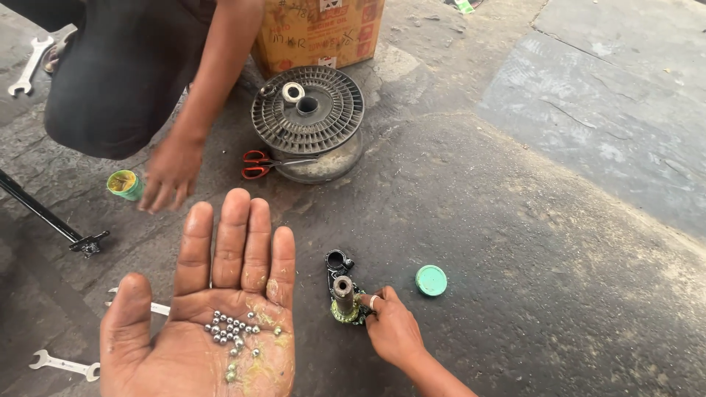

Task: Applying grease and arranging steel bearing balls for motorcycle steering or wheel assembly.

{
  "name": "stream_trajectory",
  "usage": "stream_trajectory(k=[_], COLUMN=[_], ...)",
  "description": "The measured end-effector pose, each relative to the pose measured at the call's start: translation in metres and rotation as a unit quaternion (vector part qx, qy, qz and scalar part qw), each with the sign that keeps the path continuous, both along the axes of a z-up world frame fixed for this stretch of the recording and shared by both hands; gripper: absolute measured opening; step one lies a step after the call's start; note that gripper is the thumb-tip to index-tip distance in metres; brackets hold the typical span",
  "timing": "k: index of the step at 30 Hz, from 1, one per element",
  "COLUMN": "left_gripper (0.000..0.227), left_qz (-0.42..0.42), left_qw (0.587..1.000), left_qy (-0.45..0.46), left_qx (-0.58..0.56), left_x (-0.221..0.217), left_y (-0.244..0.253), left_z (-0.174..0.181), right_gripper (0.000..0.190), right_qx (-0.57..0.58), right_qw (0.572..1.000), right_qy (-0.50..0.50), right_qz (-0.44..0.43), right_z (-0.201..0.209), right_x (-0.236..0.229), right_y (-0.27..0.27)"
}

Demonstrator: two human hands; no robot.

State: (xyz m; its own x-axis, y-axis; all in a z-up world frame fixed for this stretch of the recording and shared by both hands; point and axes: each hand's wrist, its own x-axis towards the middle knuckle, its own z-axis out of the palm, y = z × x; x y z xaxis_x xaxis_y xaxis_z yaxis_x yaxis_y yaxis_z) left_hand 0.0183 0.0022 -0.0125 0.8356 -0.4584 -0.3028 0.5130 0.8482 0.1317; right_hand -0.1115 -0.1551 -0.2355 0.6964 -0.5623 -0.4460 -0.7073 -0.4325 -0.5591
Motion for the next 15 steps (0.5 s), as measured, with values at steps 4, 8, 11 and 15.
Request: stream_trajectory(k=[4, 8, 11, 15], left_gripper=[0.067, 0.067, 0.067, 0.069], left_qz=[0.005, -0.014, -0.008, -0.002], left_qw=[1.0, 0.995, 0.994, 0.995], left_qy=[0.008, 0.01, 0.009, 0.011], left_qx=[-0.018, -0.1, -0.107, -0.095], left_x=[-0.001, -0.002, 0.0, -0.001], left_y=[-0.001, 0.001, 0.0, -0.001], left_z=[0.0, -0.005, 0.0, 0.0], right_gripper=[0.052, 0.05, 0.051, 0.059], right_qx=[-0.017, -0.027, -0.03, -0.018], right_qw=[1.0, 0.993, 0.989, 0.994], right_qy=[-0.026, 0.043, 0.076, 0.06], right_qz=[0.008, 0.109, 0.125, 0.093], right_z=[0.005, 0.012, 0.024, 0.023], right_x=[0.006, 0.014, 0.016, 0.005], right_y=[-0.005, -0.01, -0.007, 0.001])
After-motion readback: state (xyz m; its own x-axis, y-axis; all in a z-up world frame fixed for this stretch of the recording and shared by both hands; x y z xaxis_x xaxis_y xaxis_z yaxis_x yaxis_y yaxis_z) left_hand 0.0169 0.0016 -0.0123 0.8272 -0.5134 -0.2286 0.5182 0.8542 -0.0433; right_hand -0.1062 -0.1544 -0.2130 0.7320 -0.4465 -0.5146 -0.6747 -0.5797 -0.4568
